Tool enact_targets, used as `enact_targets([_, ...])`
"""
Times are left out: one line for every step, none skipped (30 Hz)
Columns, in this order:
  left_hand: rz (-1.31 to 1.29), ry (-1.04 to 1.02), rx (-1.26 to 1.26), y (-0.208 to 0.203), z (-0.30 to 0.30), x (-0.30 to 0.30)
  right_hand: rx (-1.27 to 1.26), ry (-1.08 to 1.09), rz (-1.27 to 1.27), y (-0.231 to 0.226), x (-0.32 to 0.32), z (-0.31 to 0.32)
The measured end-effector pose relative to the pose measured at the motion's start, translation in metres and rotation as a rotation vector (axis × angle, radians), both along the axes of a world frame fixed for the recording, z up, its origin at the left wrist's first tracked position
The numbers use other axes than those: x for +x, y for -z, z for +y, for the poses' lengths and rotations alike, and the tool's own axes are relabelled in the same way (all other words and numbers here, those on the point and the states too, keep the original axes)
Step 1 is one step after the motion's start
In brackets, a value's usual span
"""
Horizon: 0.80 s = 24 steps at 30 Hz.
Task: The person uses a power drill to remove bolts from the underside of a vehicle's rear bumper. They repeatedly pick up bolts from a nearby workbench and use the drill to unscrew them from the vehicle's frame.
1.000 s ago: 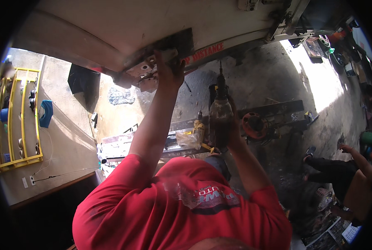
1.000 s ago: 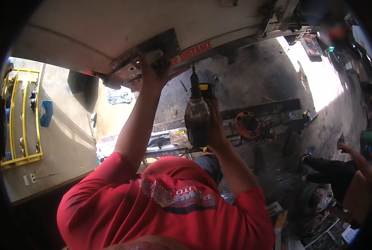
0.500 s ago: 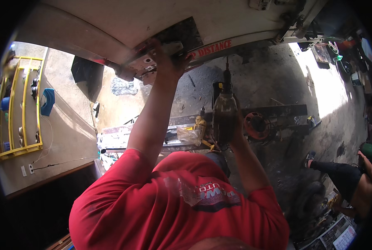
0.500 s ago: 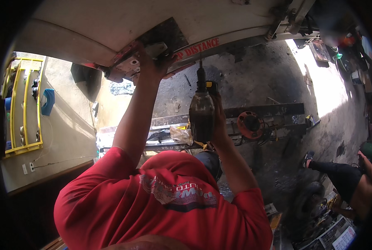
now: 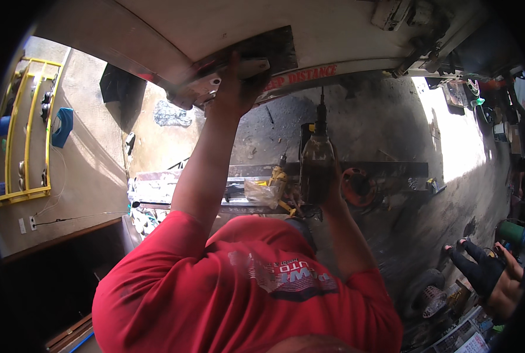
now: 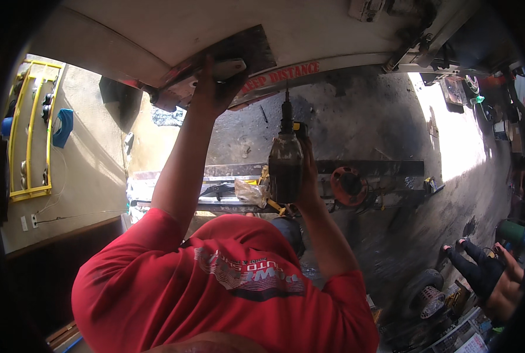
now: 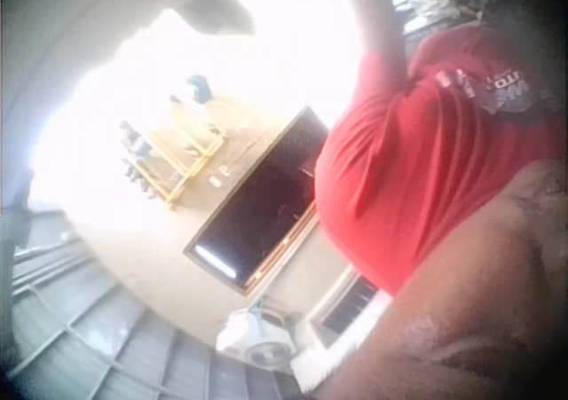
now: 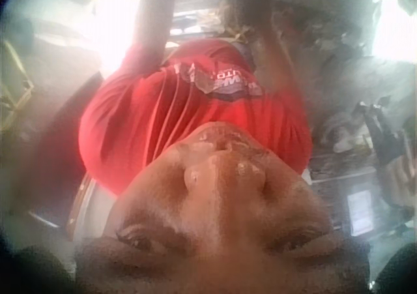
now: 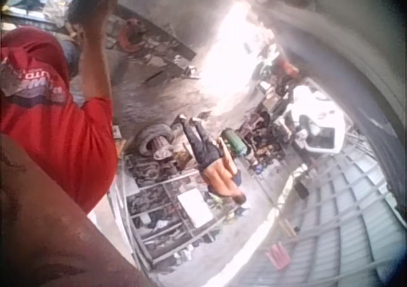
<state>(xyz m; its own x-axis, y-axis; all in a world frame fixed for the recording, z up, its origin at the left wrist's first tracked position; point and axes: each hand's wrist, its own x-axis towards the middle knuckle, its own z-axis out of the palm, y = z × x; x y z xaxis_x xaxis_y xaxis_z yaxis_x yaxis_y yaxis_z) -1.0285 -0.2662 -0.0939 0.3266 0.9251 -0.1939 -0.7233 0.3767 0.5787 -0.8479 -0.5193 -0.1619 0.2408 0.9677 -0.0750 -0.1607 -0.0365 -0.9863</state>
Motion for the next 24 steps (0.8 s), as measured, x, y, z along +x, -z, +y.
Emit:
enact_targets([0.076,0.014,0.098,0.0,0.001,-0.004,0.002,-0.003,0.003,0.006,-0.001,0.002])
enact_targets([0.104,0.011,0.122,0.0,0.002,-0.007,0.019,-0.01,-0.017,0.012,-0.001,0.005])
enact_targets([0.132,0.007,0.146,0.001,0.002,-0.009,0.036,-0.018,-0.036,0.018,-0.002,0.008])
enact_targets([0.109,-0.01,0.094,-0.003,0.002,-0.007,0.067,-0.028,-0.08,0.02,-0.002,0.014])
enact_targets([0.086,-0.026,0.042,-0.005,0.001,-0.006,0.062,-0.034,-0.088,0.023,-0.002,0.019])
enact_targets([0.066,-0.022,0.021,-0.002,0.004,-0.007,0.058,-0.041,-0.096,0.025,-0.003,0.025])
enact_targets([0.048,-0.019,0.001,0.0,0.007,-0.009,0.02,-0.044,-0.067,0.025,-0.007,0.03])
enact_targets([0.03,-0.016,-0.018,0.002,0.009,-0.011,0.007,-0.055,-0.084,0.023,-0.01,0.033])
enact_targets([0.041,-0.035,-0.039,0.005,0.009,-0.012,-0.007,-0.066,-0.102,0.021,-0.012,0.036])
enact_targets([0.051,-0.052,-0.061,0.002,0.006,-0.01,0.003,-0.082,-0.166,0.014,-0.012,0.039])
enact_targets([0.06,-0.07,-0.082,0.0,0.004,-0.007,-0.005,-0.092,-0.163,0.014,-0.013,0.04])
enact_targets([0.051,-0.083,-0.084,0.0,0.002,-0.005,-0.014,-0.101,-0.16,0.014,-0.014,0.042])
enact_targets([0.042,-0.096,-0.084,0.0,0.0,-0.003,-0.041,-0.101,-0.091,0.017,-0.015,0.043])
enact_targets([0.032,-0.108,-0.084,-0.001,-0.001,-0.002,-0.056,-0.1,-0.035,0.02,-0.014,0.043])
enact_targets([0.028,-0.106,-0.084,-0.002,-0.002,-0.002,-0.068,-0.097,0.021,0.022,-0.014,0.044])
enact_targets([0.027,-0.107,-0.087,-0.005,-0.005,-0.004,-0.072,-0.097,0.067,0.022,-0.015,0.043])
enact_targets([0.025,-0.108,-0.09,-0.006,-0.006,-0.005,-0.067,-0.11,0.038,0.022,-0.015,0.042])
enact_targets([0.01,-0.096,-0.082,-0.002,-0.005,-0.006,-0.06,-0.122,0.009,0.021,-0.014,0.042])
enact_targets([-0.005,-0.087,-0.071,0.002,-0.003,-0.008,-0.042,-0.151,-0.095,0.019,-0.013,0.042])
enact_targets([-0.021,-0.079,-0.06,0.005,-0.002,-0.01,-0.038,-0.157,-0.124,0.018,-0.013,0.043])
enact_targets([-0.028,-0.066,-0.035,0.01,-0.003,-0.014,-0.034,-0.164,-0.153,0.017,-0.014,0.043])
enact_targets([-0.039,-0.048,-0.007,0.011,-0.005,-0.015,-0.044,-0.142,-0.112,0.016,-0.013,0.044])
enact_targets([-0.05,-0.03,0.022,0.013,-0.007,-0.016,-0.065,-0.133,-0.028,0.016,-0.013,0.046])
enact_targets([-0.087,-0.008,0.03,0.014,-0.009,-0.018,-0.088,-0.119,0.055,0.015,-0.012,0.046])
